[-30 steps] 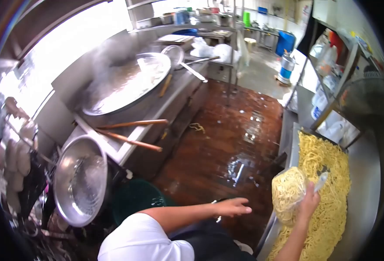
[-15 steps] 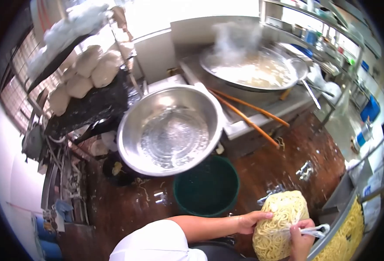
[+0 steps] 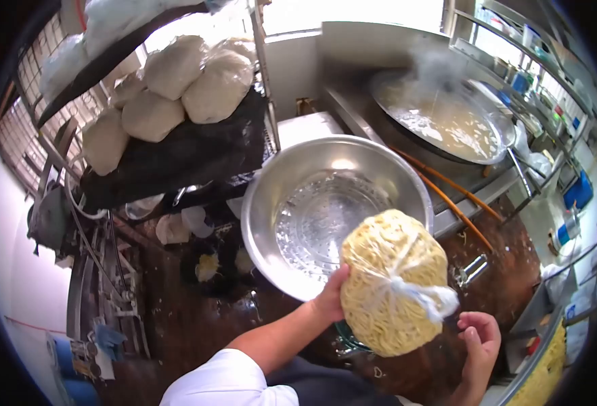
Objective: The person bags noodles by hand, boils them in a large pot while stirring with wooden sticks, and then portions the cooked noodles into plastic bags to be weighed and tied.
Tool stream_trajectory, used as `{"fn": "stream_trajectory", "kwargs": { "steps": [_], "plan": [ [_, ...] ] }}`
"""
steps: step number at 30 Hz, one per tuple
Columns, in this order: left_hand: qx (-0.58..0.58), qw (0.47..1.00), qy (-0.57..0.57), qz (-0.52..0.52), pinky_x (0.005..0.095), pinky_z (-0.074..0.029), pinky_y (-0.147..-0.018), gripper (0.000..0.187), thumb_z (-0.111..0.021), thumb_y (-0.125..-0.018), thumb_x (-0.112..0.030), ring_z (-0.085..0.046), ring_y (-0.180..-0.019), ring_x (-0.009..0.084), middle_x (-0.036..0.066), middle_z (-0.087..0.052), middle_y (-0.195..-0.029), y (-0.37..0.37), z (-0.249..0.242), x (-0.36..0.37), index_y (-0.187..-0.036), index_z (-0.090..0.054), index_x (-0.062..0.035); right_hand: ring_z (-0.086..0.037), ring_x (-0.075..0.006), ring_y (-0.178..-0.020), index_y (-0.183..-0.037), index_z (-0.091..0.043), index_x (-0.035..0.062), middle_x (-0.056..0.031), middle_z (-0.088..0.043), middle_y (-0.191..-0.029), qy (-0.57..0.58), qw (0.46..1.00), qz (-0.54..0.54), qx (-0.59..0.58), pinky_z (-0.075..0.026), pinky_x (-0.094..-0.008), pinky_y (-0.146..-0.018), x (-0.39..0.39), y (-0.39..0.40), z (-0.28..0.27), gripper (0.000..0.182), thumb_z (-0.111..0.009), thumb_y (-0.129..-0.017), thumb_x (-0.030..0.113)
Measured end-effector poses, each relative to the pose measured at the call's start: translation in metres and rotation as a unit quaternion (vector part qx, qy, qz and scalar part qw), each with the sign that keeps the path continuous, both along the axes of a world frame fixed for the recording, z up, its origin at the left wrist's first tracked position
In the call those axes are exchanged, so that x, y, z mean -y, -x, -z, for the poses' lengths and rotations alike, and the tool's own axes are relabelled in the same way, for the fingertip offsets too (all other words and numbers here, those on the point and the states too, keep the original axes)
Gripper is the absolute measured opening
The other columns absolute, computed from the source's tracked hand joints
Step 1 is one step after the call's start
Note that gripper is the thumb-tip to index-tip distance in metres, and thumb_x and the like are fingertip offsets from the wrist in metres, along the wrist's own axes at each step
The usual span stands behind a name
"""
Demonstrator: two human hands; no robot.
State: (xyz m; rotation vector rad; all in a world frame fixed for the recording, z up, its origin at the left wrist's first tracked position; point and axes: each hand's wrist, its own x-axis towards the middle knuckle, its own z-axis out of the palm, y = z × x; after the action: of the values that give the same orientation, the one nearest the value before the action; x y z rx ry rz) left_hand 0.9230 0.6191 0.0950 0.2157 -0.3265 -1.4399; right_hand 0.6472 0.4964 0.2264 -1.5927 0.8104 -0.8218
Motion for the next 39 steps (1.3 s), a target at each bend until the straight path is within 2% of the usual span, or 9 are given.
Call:
{"fn": "stream_trajectory", "kwargs": {
  "steps": [5,9,11,15,21,26,28,34,39],
  "plan": [
    [-0.051,0.982,0.096,-0.157,0.0521,-0.039,-0.107,0.081,-0.053,-0.086,-0.064,-0.049,-0.127,0.0342,0.014,-0.049,-0.142,-0.044,-0.023,-0.054,-0.144,-0.039,-0.0093,-0.063,-0.0128,-0.077,-0.106,-0.06,0.0005,-0.0099,-0.068,-0.091,-0.06,0.995,-0.077,-0.019,-0.049,-0.024,-0.069,0.009,-0.021,0.022,0.023,-0.066,-0.088,0.013],
    [0.024,0.956,-0.002,-0.293,0.0532,-0.039,-0.106,0.079,-0.047,-0.088,-0.064,-0.048,-0.128,0.0353,0.014,-0.047,-0.143,-0.068,-0.049,-0.1,-0.146,-0.037,-0.011,-0.065,-0.0144,-0.086,-0.103,-0.062,-0.0023,-0.011,-0.07,-0.094,-0.138,0.984,-0.11,0.024,-0.052,-0.0258,-0.08,0.0,-0.057,0.031,0.018,-0.068,-0.087,0.004],
    [0.04,0.914,-0.018,-0.404,0.0524,-0.039,-0.106,0.076,-0.044,-0.09,-0.063,-0.048,-0.128,0.0348,0.014,-0.047,-0.142,-0.084,-0.06,-0.12,-0.145,-0.038,-0.011,-0.065,-0.0138,-0.084,-0.103,-0.062,-0.0018,-0.0103,-0.069,-0.093,-0.145,0.976,-0.161,0.002,-0.052,-0.0252,-0.079,-0.008,-0.075,0.037,0.018,-0.068,-0.087,0.003],
    [0.069,0.874,-0.005,-0.481,0.0523,-0.04,-0.105,0.079,-0.042,-0.088,-0.069,-0.046,-0.129,0.0332,0.011,-0.045,-0.144,-0.132,-0.077,-0.15,-0.146,-0.036,-0.0158,-0.064,-0.012,-0.076,-0.101,-0.064,-0.0009,-0.0093,-0.071,-0.088,-0.12,0.968,-0.214,-0.043,-0.05,-0.0235,-0.068,-0.02,-0.095,0.04,0.018,-0.068,-0.086,0.007],
    [0.026,0.884,0.032,-0.465,0.0527,-0.04,-0.104,0.074,-0.043,-0.089,-0.065,-0.047,-0.128,0.0332,0.009,-0.048,-0.142,-0.25,-0.001,-0.198,-0.144,-0.04,-0.0157,-0.067,-0.0153,-0.079,-0.103,-0.064,-0.0027,-0.0099,-0.071,-0.086,-0.158,0.973,-0.158,-0.06,-0.05,-0.0249,-0.071,-0.04,-0.172,0.05,0.021,-0.068,-0.087,0.011],
    [-0.028,0.877,-0.122,-0.463,0.0532,-0.041,-0.104,0.071,-0.046,-0.088,-0.062,-0.049,-0.126,0.0329,0.009,-0.05,-0.14,-0.325,0.081,-0.214,-0.142,-0.043,-0.0157,-0.065,-0.0125,-0.087,-0.108,-0.065,-0.002,-0.0075,-0.07,-0.095,-0.224,0.933,-0.244,-0.14,-0.051,-0.0259,-0.08,-0.073,-0.277,0.062,0.024,-0.069,-0.088,0.01],
    [-0.048,0.89,-0.105,-0.44,0.0533,-0.041,-0.104,0.07,-0.043,-0.089,-0.062,-0.048,-0.126,0.0339,0.009,-0.048,-0.141,-0.366,0.094,-0.195,-0.143,-0.042,-0.016,-0.065,-0.0114,-0.091,-0.109,-0.065,-0.0016,-0.0067,-0.07,-0.099,-0.234,0.918,-0.27,-0.172,-0.051,-0.0259,-0.082,-0.078,-0.305,0.056,0.024,-0.069,-0.09,0.012],
    [-0.069,0.934,-0.088,-0.341,0.0548,-0.039,-0.105,0.067,-0.041,-0.091,-0.062,-0.047,-0.128,0.0343,0.009,-0.05,-0.14,-0.481,0.102,-0.117,-0.141,-0.045,-0.018,-0.063,-0.01,-0.092,-0.11,-0.065,0.0001,-0.0051,-0.07,-0.099,-0.248,0.941,-0.113,-0.198,-0.05,-0.0255,-0.085,-0.087,-0.32,0.051,0.025,-0.071,-0.089,0.013],
    [-0.048,0.925,0.025,-0.377,0.0583,-0.038,-0.105,0.069,-0.046,-0.09,-0.061,-0.049,-0.127,0.0345,0.01,-0.051,-0.14,-0.563,0.115,-0.045,-0.138,-0.047,-0.0122,-0.06,-0.0067,-0.086,-0.11,-0.067,0.0024,-0.0005,-0.068,-0.095,-0.258,0.936,-0.054,-0.231,-0.049,-0.0229,-0.079,-0.095,-0.3,0.049,0.027,-0.072,-0.088,0.015]
  ]
}}
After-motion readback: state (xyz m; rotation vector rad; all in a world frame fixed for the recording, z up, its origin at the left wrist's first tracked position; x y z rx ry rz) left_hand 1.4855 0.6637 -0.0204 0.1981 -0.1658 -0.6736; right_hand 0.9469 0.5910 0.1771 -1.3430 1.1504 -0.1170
